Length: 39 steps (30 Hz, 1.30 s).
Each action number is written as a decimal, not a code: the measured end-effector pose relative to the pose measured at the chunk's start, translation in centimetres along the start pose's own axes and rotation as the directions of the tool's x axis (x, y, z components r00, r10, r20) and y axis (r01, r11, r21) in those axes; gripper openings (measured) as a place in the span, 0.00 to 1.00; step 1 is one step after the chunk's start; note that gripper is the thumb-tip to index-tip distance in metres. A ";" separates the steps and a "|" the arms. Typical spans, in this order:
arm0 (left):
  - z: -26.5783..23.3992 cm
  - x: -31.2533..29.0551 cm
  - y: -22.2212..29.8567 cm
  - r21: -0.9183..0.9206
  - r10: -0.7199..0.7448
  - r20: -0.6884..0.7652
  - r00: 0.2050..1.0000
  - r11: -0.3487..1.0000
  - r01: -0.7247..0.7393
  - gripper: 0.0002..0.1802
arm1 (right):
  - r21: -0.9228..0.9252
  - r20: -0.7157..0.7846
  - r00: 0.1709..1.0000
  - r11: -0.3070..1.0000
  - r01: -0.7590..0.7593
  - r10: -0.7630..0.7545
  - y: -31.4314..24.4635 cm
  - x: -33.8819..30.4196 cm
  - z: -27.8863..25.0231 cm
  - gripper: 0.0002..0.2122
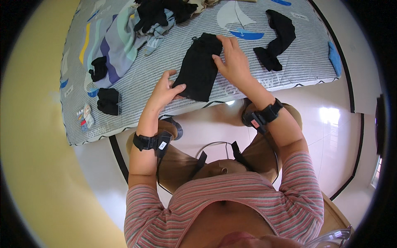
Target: The person sits on a chair and folds various pieces of clothing on a bed. They pick up black socks and a black garment, fold them neatly by hand, and place them on the bed. The person handles the items one at a time, smoothing and aligning them before stacking.
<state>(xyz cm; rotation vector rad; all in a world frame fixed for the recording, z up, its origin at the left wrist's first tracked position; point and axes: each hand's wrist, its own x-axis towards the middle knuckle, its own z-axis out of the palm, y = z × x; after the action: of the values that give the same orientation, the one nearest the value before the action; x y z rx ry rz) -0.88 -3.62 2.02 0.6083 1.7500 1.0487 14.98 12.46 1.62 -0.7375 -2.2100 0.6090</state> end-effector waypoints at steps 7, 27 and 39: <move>-1.9 -1.4 -1.2 0.524 0.583 0.199 0.787 0.616 -0.588 0.24 | 0.069 0.313 0.849 0.902 0.426 -0.425 -3.4 -5.6 0.3 0.18; -1.3 0.7 -1.7 0.525 0.645 0.338 0.685 0.474 -0.706 0.13 | 0.178 0.333 0.927 0.977 0.120 -0.175 -1.7 -5.9 0.2 0.08; 0.5 2.0 -1.6 0.397 0.653 -0.005 0.758 0.697 -0.597 0.09 | 0.154 0.353 0.924 0.965 -0.212 0.147 -1.7 -5.5 0.6 0.12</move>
<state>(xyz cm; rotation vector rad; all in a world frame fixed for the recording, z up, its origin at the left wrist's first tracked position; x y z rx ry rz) -1.11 -2.65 -0.43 1.4950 1.9354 1.2381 17.17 7.47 -0.42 -0.7883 -2.3629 1.0965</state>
